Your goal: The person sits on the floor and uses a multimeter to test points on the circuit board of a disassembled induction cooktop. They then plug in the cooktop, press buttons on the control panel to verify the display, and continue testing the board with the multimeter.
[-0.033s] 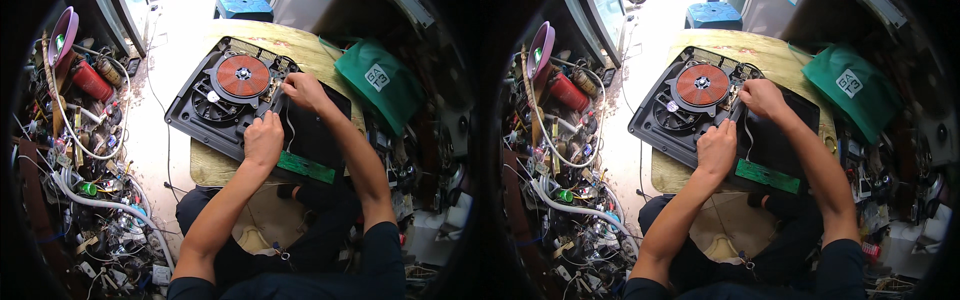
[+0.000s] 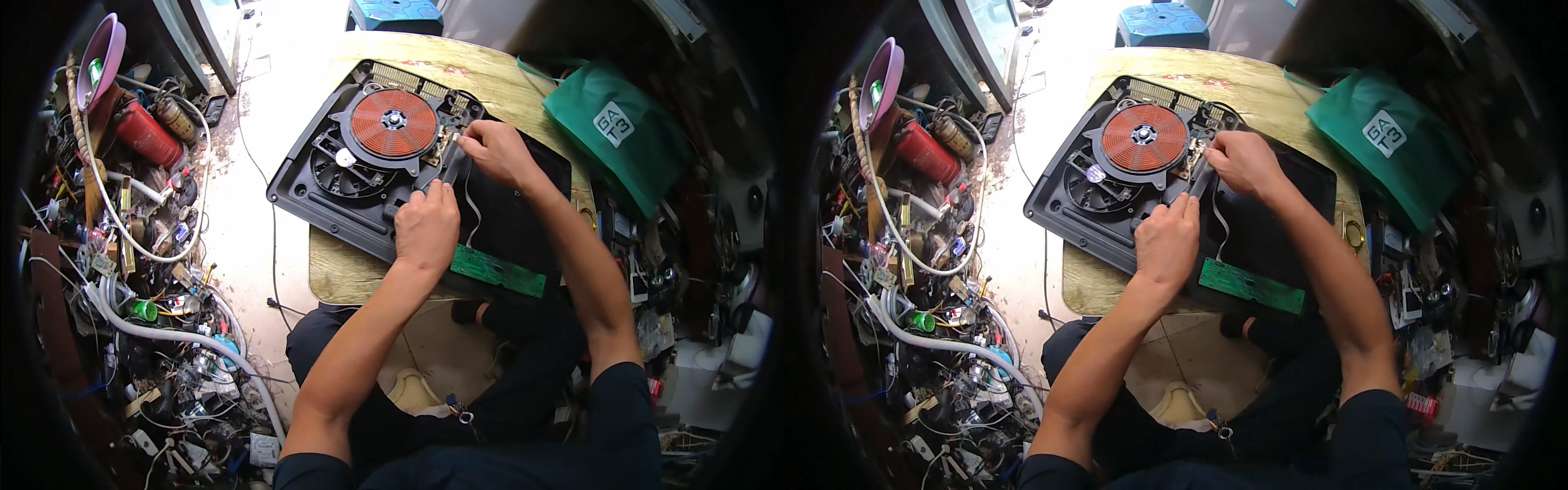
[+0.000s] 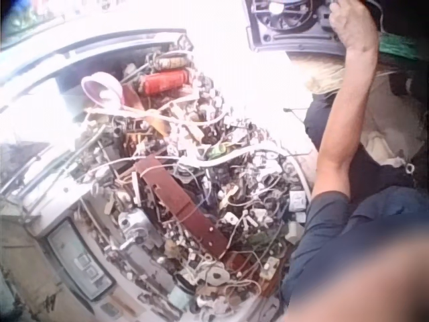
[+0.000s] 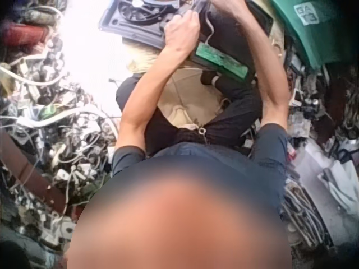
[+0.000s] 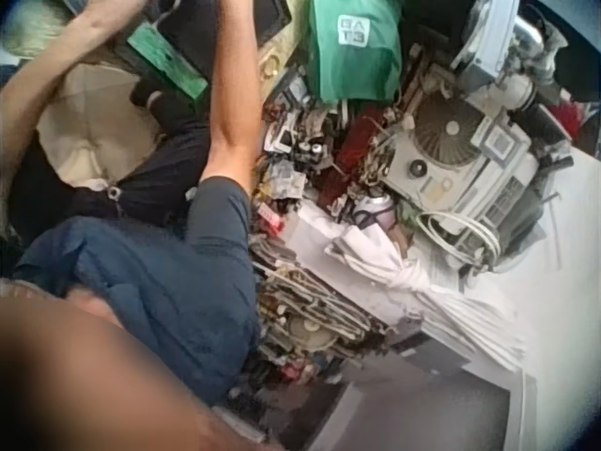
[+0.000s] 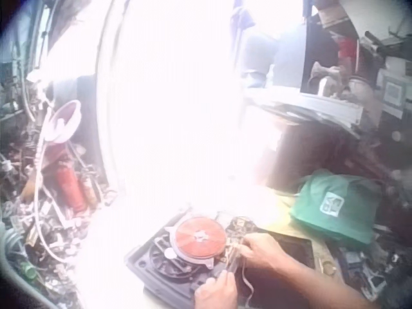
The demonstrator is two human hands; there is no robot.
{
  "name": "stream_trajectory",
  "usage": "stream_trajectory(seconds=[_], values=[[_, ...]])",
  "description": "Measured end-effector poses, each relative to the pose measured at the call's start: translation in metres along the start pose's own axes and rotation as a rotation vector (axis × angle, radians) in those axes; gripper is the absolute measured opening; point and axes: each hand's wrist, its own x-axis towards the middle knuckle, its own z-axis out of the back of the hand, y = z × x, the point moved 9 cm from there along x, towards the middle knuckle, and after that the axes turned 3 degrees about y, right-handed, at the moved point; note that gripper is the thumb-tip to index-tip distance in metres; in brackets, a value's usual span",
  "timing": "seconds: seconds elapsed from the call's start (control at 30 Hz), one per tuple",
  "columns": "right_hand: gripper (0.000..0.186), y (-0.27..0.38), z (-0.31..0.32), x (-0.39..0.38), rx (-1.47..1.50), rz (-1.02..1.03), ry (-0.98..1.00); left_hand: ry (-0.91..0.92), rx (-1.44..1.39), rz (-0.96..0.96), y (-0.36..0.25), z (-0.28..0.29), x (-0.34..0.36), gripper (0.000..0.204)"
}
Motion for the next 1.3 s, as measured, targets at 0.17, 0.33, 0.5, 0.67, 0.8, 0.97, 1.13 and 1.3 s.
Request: stream_trajectory(seconds=[0.17, 0.33, 0.5, 0.67, 0.8, 0.97, 1.13, 1.3], values=[[0.022, -0.012, 0.024, -0.106, 0.385, -0.121, -0.256, 0.059, -0.046, -0.009, 0.005, 0.010, -0.003, 0.009], [0.022, -0.042, 0.051, -0.254, -0.046, -0.326, -0.546, 0.081, -0.094, -0.063, 0.002, 0.029, -0.018, 0.026], [0.042, -0.134, 0.018, -0.362, 0.030, -0.844, -0.494, 0.112, -0.099, -0.097, 0.001, 0.053, -0.045, 0.040], [0.047, -0.171, -0.047, -0.362, 0.817, -0.787, -0.531, 0.187, -0.139, -0.196, -0.002, 0.072, -0.072, 0.052], [0.045, -0.181, -0.060, -0.359, 1.047, -0.785, -0.550, 0.157, -0.179, -0.251, 0.003, 0.075, -0.082, 0.048], [0.048, -0.175, -0.050, -0.345, 1.091, -0.784, -0.569, 0.114, -0.212, -0.274, 0.013, 0.063, -0.085, 0.034], [0.049, -0.147, -0.018, -0.337, 1.073, -0.608, -0.588, 0.039, -0.212, -0.286, 0.019, 0.065, -0.082, 0.027], [0.044, -0.139, -0.019, -0.363, 1.375, -0.481, -0.628, 0.066, -0.292, -0.299, 0.026, 0.061, -0.071, 0.022]])
